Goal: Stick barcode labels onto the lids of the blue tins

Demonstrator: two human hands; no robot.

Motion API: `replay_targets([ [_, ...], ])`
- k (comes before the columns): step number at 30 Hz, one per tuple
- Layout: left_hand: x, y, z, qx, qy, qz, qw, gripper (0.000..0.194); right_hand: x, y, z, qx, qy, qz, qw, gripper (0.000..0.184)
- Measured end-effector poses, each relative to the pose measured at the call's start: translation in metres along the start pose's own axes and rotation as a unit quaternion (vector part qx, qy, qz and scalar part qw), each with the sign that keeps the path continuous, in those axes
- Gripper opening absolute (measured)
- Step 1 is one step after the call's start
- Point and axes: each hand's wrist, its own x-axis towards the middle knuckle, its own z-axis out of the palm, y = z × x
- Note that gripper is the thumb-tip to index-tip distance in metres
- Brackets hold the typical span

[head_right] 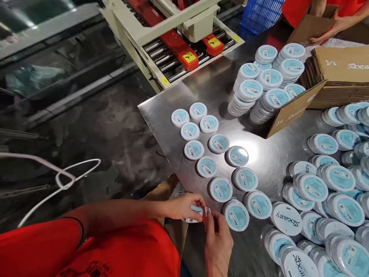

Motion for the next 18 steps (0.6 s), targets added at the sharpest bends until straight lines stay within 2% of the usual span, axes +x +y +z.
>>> replay_targets([
  [2, 0.001, -0.003, -0.004, -0.023, -0.028, -0.021, 0.999, 0.018, 0.003, -0.002, -0.004, 0.013, -0.016, 0.034, 0.999, 0.048],
  [4, 0.002, -0.004, -0.009, -0.034, -0.032, -0.036, 0.998, 0.008, 0.009, -0.004, -0.013, 0.028, -0.008, 0.063, 0.998, 0.047],
  [8, 0.003, 0.001, -0.018, -0.019, -0.035, -0.041, 0.998, 0.009, 0.026, -0.003, -0.036, 0.023, 0.048, 0.103, 0.993, 0.042],
  [11, 0.008, 0.006, -0.021, 0.099, -0.033, 0.030, 0.994, 0.016, 0.040, -0.004, -0.042, -0.002, 0.029, 0.091, 0.995, 0.041],
  [14, 0.017, 0.008, -0.019, 0.275, -0.033, 0.129, 0.952, 0.019, 0.054, -0.010, -0.035, -0.012, -0.017, 0.076, 0.997, 0.044],
  [18, 0.030, 0.002, -0.015, 0.364, -0.042, 0.182, 0.912, 0.022, 0.072, -0.019, -0.024, -0.040, -0.051, 0.051, 0.997, 0.048],
])
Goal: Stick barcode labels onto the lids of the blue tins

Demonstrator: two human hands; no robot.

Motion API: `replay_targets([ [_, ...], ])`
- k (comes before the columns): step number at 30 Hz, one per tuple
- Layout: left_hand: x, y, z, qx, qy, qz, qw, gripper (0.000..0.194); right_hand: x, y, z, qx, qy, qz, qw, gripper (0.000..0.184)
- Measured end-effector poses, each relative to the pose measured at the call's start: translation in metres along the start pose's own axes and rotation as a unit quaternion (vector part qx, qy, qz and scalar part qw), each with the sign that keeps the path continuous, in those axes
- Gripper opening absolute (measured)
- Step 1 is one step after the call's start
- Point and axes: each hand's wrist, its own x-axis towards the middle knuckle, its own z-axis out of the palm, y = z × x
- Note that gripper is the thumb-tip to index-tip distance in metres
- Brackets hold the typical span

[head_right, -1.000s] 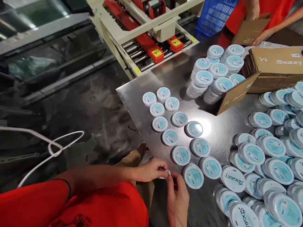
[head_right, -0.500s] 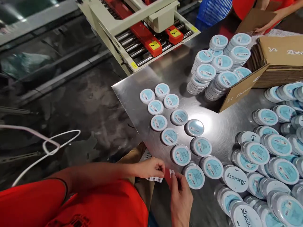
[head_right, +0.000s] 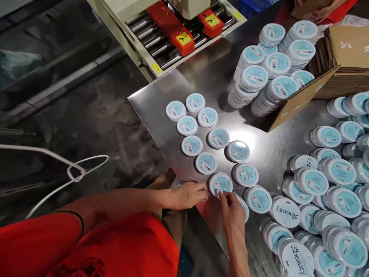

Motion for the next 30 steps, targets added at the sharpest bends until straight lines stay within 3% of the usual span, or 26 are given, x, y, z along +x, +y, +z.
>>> replay_targets([
  [3, 0.005, -0.007, 0.007, 0.066, 0.022, 0.067, 0.995, 0.025, 0.012, -0.003, 0.001, -0.050, -0.006, -0.014, 0.999, 0.047],
  [6, 0.007, -0.012, 0.013, 0.087, 0.038, 0.088, 0.992, 0.026, 0.020, -0.001, 0.000, -0.084, -0.020, -0.015, 0.996, 0.049],
  [14, 0.006, -0.012, 0.014, 0.102, 0.043, 0.071, 0.991, 0.028, 0.025, -0.001, -0.001, -0.136, -0.036, -0.032, 0.990, 0.043],
  [21, 0.009, -0.009, 0.019, 0.077, 0.029, 0.078, 0.994, 0.028, 0.022, 0.000, 0.006, -0.181, -0.008, -0.058, 0.982, 0.034],
  [26, 0.008, -0.005, 0.026, 0.080, 0.027, 0.030, 0.996, 0.032, 0.019, -0.014, 0.002, -0.279, -0.023, -0.063, 0.958, 0.036],
  [30, 0.007, -0.004, 0.024, -0.005, 0.027, -0.003, 1.000, 0.032, 0.012, -0.021, -0.012, -0.383, 0.014, 0.030, 0.923, 0.049],
])
